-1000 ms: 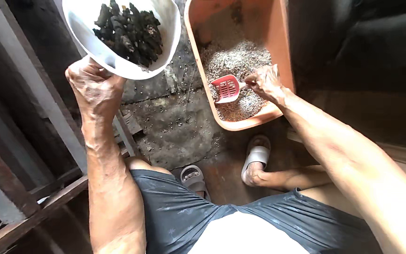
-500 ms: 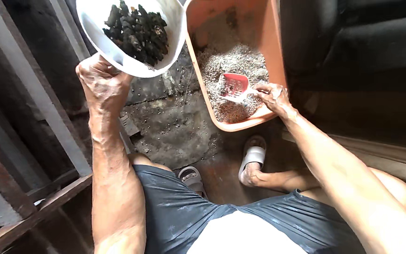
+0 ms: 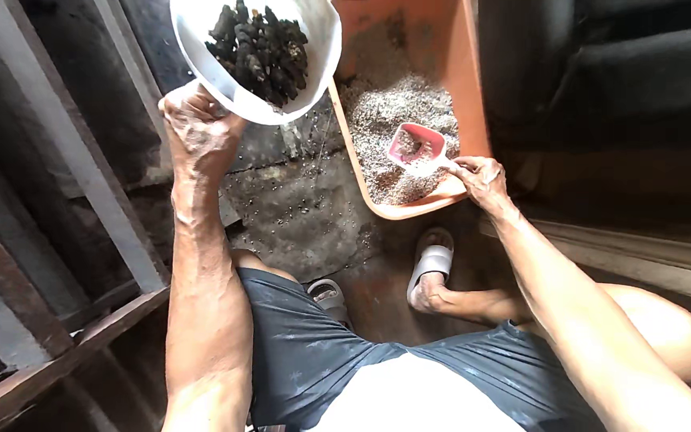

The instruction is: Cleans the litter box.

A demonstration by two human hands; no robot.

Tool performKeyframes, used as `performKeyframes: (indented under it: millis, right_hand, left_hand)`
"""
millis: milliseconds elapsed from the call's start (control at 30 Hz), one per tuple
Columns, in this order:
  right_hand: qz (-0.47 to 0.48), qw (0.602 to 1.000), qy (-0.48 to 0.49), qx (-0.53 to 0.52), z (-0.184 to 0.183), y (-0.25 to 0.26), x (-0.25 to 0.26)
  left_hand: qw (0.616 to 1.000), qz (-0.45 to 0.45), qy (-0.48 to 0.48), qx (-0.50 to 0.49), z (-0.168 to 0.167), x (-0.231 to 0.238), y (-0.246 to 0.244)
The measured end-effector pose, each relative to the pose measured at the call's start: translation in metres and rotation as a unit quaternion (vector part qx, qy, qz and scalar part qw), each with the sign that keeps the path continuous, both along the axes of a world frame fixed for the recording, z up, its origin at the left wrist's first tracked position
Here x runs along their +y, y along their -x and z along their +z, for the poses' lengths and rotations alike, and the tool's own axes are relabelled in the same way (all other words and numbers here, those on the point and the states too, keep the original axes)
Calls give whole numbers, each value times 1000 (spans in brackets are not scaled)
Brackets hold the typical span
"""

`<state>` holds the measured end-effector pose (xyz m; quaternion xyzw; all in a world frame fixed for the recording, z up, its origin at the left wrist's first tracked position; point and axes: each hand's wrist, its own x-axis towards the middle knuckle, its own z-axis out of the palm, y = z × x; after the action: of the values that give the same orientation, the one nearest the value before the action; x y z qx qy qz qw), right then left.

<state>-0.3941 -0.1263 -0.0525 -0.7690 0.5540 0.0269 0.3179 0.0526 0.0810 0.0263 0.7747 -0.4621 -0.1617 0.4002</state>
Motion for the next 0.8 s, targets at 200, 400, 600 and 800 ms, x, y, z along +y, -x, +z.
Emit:
performKeyframes:
  millis: [200,400,600,800]
  right_hand:
    - [-17,1000,8,-4,5,5,13]
    - [-47,999,4,-1,7,5,21]
    - [-79,997,10,-14,14,5,27]
    - [-115,992,-11,-50,22,3,32]
  left_hand:
    - [999,-23,-21,-17,-9,1,-2]
    - [998,-51,-36,4,-13,-2,6]
    - [998,-43,-34,20,-17,-3,3]
    - [997,-42,-55,17,-22,-2,1]
